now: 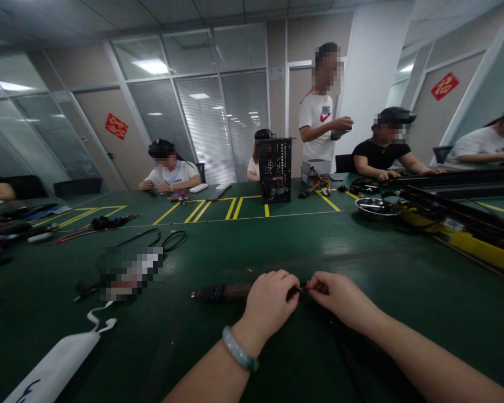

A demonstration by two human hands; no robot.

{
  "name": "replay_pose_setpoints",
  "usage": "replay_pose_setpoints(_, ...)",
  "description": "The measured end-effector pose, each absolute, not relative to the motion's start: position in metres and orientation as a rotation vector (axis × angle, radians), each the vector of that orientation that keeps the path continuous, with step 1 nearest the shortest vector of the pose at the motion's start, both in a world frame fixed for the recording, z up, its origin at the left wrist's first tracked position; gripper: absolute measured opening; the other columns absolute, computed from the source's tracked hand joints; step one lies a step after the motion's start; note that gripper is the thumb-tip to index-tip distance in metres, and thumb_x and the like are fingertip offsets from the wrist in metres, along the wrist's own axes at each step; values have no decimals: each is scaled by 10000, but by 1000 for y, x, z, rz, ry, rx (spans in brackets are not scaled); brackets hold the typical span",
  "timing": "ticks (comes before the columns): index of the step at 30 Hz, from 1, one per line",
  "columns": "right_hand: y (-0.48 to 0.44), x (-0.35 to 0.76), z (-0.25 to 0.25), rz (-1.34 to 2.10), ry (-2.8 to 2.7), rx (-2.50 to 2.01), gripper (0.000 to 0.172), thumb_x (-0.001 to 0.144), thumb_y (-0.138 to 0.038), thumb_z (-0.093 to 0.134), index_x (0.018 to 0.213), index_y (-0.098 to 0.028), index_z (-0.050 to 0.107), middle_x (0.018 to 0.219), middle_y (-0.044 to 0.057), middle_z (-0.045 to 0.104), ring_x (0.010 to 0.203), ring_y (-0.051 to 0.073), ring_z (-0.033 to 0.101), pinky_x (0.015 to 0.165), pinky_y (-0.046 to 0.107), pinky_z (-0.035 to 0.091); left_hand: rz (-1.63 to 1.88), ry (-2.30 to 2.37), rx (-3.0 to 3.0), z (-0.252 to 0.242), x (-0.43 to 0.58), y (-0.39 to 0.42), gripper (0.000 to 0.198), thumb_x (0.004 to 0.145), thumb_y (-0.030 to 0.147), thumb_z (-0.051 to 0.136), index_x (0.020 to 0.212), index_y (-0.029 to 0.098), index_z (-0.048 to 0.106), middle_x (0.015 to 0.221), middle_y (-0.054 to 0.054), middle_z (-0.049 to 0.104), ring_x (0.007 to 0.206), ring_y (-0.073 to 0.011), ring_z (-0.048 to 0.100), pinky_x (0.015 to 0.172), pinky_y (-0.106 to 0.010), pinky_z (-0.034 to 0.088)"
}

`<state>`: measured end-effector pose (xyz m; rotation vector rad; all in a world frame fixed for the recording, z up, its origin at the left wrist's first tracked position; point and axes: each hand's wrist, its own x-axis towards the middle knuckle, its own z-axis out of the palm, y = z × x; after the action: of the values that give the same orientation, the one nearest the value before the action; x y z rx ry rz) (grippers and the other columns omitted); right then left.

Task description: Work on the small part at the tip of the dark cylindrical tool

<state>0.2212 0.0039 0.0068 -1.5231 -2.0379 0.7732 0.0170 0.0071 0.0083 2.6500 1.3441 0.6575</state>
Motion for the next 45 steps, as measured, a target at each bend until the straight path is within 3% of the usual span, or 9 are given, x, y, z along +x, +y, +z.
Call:
replay_pose_setpoints(12,-2,213,10,692,-2107,-1489,129,835,-193,572,854,-249,687,808,-15,707,734,162,643,624,240,426,615,1293,2690,7,18,9,103,881,280,624,979,250,615,1004,14,609,928,-190,560,797,-326,424)
replay_pose_setpoints(19,2,218,5,799,-1993,-1615,104,801,-282,656,883,-225,684,803,15,718,721,182,656,602,248,437,569,1320,2705,8,21,8,83,913,279,579,974,244,623,991,5,615,925,-191,564,800,-328,427)
replay_pose_setpoints(28,6,216,-3,855,-1942,-1497,147,864,-320,573,864,-221,683,800,2,711,723,168,642,615,248,427,577,1337,2650,6,21,11,89,890,282,606,971,251,625,989,15,627,919,-187,568,821,-333,433)
replay_pose_setpoints(45,7,215,-6,908,-1968,-1433,109,821,-290,607,821,-192,654,734,-4,680,665,144,620,573,220,416,545,1358,2671,11,17,7,89,867,274,615,944,232,599,931,-2,623,887,-200,568,782,-335,433)
